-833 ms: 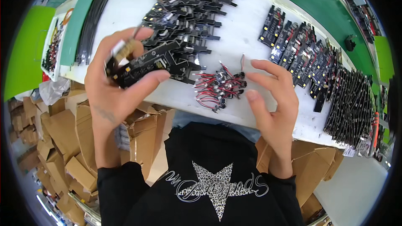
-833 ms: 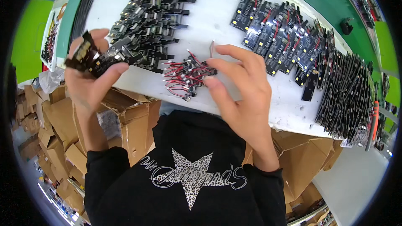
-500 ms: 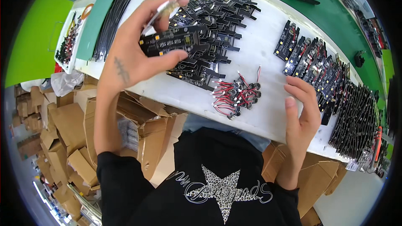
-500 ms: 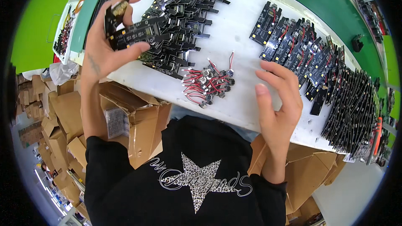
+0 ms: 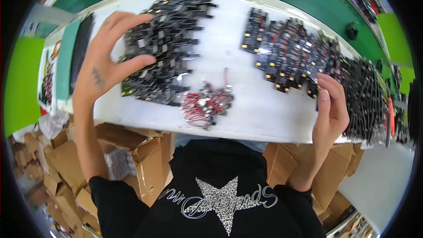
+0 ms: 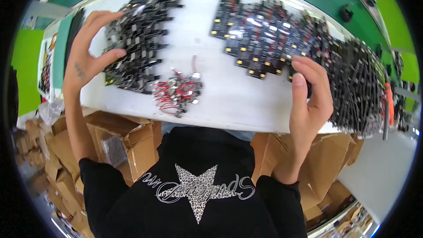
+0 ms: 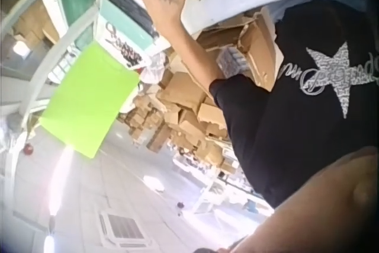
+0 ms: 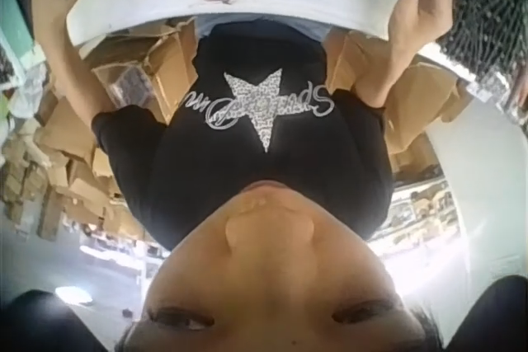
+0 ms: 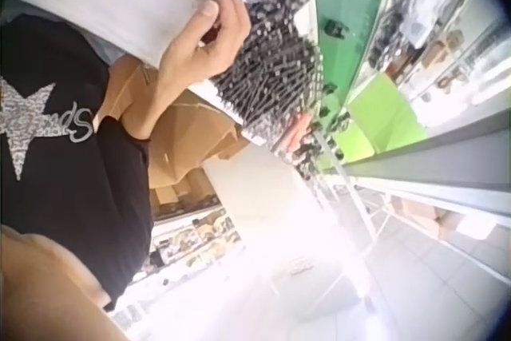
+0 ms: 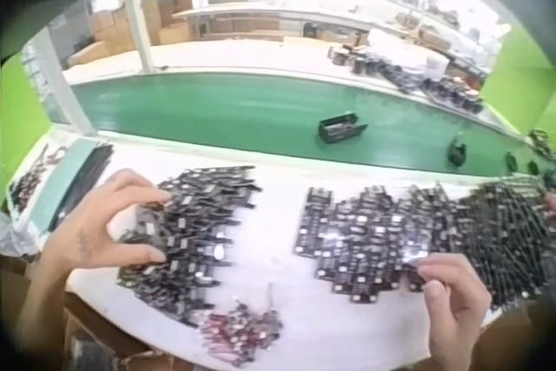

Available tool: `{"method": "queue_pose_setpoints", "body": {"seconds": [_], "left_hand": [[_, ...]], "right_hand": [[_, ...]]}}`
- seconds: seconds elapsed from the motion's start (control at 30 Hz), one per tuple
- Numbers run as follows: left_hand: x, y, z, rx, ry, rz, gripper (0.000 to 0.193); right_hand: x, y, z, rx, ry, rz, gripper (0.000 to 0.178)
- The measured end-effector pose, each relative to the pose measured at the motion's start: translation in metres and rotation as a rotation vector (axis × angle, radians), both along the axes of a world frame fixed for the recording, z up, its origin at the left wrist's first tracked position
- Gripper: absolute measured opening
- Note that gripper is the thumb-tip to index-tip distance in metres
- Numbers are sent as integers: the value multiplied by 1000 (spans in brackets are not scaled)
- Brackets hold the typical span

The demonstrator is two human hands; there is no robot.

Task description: The person assembles small electronic circuit boards by manually plugging wire connectors into the boards by hand.

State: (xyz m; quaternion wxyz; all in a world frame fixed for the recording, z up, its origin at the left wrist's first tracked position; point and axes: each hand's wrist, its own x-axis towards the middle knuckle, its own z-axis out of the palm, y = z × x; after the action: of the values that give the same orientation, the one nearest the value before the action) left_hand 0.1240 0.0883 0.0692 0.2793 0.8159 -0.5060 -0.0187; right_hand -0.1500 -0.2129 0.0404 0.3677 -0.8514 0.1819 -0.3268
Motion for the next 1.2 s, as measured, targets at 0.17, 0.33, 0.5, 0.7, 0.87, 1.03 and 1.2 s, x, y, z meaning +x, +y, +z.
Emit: {"method": "queue_pose_setpoints", "body": {"seconds": [0.17, 0.33, 0.5, 0.7, 0.87, 1.03, 1.2], "left_hand": [[-2, 12, 0, 136, -28, 46, 65], [-20, 7, 1, 90, -179, 22, 59], [-98, -31, -4, -168, -85, -177, 43], [-177, -84, -39, -317, 196, -339, 46], [-208, -99, -38, -368, 389, -403, 44], [-205, -96, -46, -363, 395, -393, 43], [-200, -95, -50, -375, 411, -370, 43]], "right_hand": [[-3, -27, -11, -224, 57, -283, 16], [-10, -24, -10, -324, 221, -329, 31], [4, -25, -11, -306, 249, -330, 36], [39, -75, -1, -327, 221, -209, 48], [42, -104, 6, -263, 378, -147, 48], [42, -103, 8, -415, 369, -150, 46], [38, -95, 11, -333, 304, -201, 41]]}}
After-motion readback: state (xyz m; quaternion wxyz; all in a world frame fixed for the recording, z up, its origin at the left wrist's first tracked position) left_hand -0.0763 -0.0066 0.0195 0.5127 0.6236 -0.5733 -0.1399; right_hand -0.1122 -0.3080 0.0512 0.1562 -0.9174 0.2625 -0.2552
